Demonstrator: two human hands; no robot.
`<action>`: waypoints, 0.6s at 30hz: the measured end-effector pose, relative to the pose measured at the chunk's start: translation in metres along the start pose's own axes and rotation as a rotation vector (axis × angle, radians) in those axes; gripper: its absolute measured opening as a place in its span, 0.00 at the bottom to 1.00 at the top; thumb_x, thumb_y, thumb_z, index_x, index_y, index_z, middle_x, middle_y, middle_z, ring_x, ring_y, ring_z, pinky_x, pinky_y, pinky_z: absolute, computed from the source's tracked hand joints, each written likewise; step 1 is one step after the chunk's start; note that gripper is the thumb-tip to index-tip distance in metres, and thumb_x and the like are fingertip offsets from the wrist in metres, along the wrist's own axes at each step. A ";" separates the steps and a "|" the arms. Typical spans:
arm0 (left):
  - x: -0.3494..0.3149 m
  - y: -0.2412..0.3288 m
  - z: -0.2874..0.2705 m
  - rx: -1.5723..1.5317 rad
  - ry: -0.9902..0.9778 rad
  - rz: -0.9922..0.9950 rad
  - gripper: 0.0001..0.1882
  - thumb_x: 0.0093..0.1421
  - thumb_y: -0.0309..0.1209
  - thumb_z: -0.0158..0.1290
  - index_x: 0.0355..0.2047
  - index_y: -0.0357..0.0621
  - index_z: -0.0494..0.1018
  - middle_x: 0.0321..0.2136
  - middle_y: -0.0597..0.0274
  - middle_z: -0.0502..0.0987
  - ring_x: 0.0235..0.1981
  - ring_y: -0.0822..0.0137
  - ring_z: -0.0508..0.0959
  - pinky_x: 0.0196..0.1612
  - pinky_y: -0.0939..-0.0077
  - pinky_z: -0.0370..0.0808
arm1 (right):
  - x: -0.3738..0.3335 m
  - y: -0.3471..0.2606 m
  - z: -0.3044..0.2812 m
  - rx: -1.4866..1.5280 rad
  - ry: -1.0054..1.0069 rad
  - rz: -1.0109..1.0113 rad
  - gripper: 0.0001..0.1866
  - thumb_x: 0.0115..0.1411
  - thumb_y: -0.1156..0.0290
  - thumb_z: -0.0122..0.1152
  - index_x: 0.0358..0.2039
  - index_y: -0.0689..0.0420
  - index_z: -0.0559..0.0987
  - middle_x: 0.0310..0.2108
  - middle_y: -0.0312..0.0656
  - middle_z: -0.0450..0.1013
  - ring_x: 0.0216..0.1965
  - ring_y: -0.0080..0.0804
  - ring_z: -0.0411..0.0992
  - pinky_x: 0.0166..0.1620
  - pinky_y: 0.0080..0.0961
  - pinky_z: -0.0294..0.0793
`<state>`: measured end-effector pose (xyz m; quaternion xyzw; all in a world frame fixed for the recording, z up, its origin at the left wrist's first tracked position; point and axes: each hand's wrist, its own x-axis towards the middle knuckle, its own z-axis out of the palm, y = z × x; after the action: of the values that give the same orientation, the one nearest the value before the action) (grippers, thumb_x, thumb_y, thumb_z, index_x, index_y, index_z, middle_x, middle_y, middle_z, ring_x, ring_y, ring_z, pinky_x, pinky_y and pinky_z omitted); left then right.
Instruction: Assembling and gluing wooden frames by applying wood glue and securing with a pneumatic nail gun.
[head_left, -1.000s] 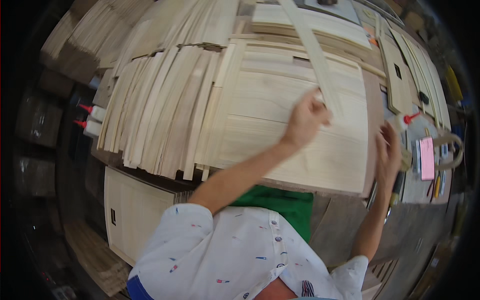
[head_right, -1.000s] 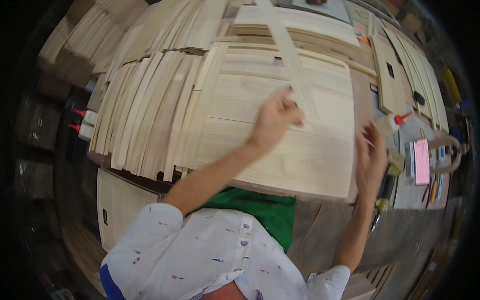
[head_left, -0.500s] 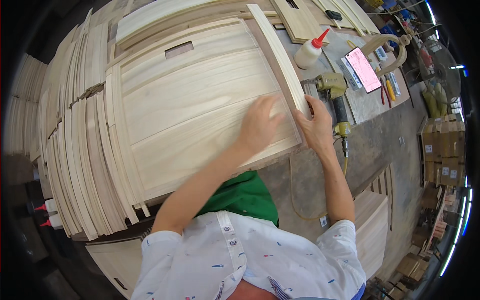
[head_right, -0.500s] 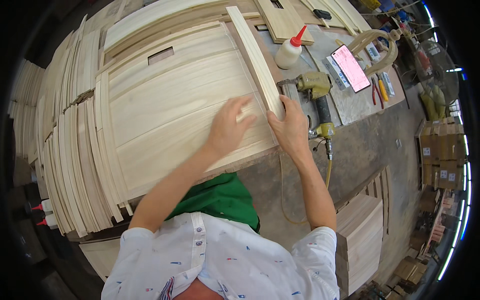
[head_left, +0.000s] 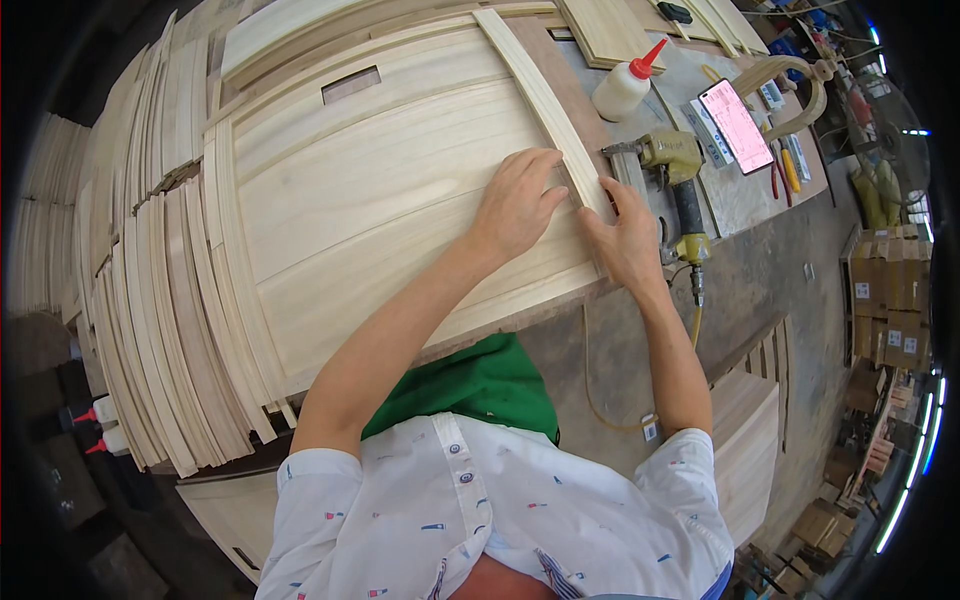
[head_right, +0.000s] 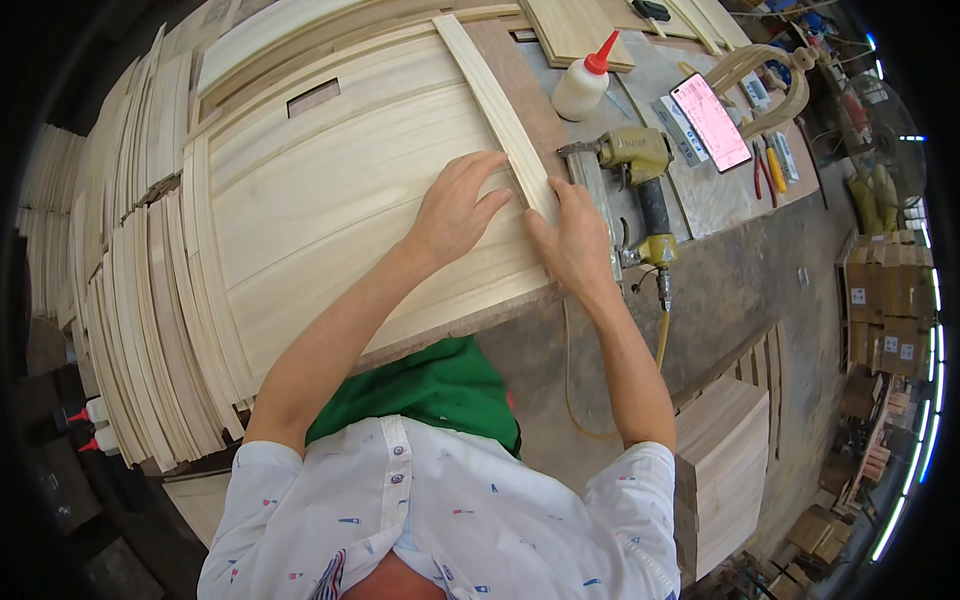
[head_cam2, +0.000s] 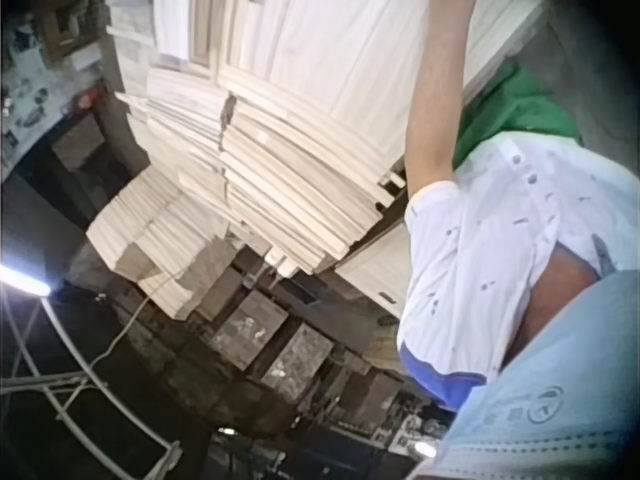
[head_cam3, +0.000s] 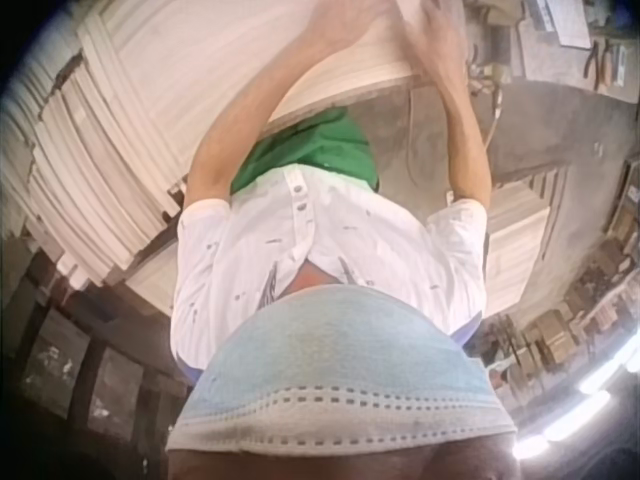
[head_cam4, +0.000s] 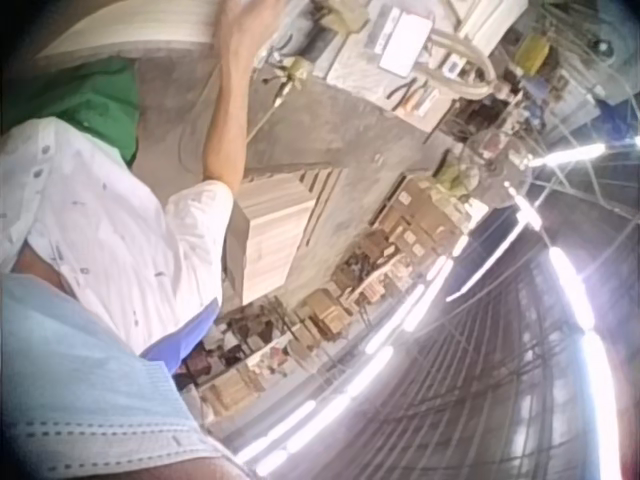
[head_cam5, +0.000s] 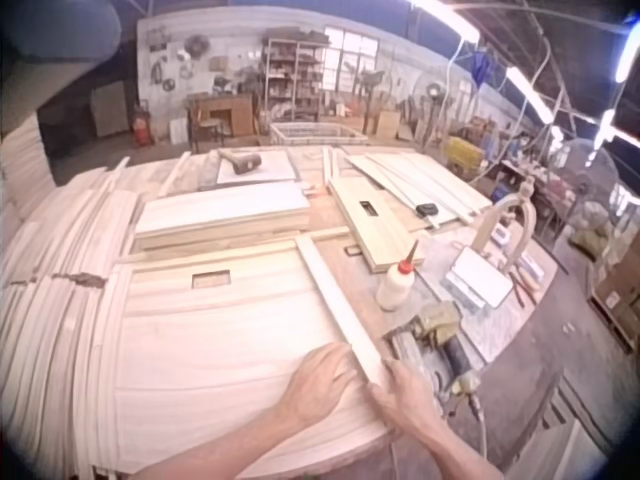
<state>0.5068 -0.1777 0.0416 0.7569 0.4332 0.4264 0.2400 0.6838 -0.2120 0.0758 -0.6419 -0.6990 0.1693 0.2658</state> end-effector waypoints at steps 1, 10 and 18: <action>-0.001 0.000 -0.001 0.000 -0.001 -0.002 0.22 0.59 0.31 0.55 0.52 0.35 0.69 0.51 0.47 0.72 0.54 0.49 0.70 0.57 0.61 0.67 | 0.000 -0.002 -0.001 0.007 -0.006 0.020 0.27 0.53 0.65 0.62 0.50 0.69 0.73 0.45 0.57 0.72 0.47 0.54 0.72 0.51 0.39 0.70; -0.007 0.001 -0.001 -0.010 -0.037 -0.026 0.21 0.59 0.31 0.55 0.52 0.36 0.70 0.50 0.47 0.73 0.53 0.49 0.71 0.58 0.60 0.67 | -0.001 -0.002 -0.001 -0.009 -0.051 0.032 0.28 0.53 0.63 0.62 0.51 0.69 0.73 0.45 0.58 0.72 0.48 0.54 0.71 0.52 0.40 0.70; 0.008 -0.026 -0.001 0.103 -0.040 -0.012 0.22 0.59 0.36 0.55 0.52 0.41 0.71 0.48 0.47 0.75 0.51 0.48 0.73 0.56 0.60 0.68 | 0.008 0.009 0.009 -0.051 -0.064 -0.039 0.28 0.51 0.61 0.63 0.48 0.68 0.76 0.42 0.59 0.73 0.46 0.55 0.72 0.51 0.42 0.70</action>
<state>0.4962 -0.1576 0.0267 0.7741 0.4542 0.3869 0.2116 0.6850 -0.2016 0.0644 -0.6288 -0.7237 0.1668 0.2302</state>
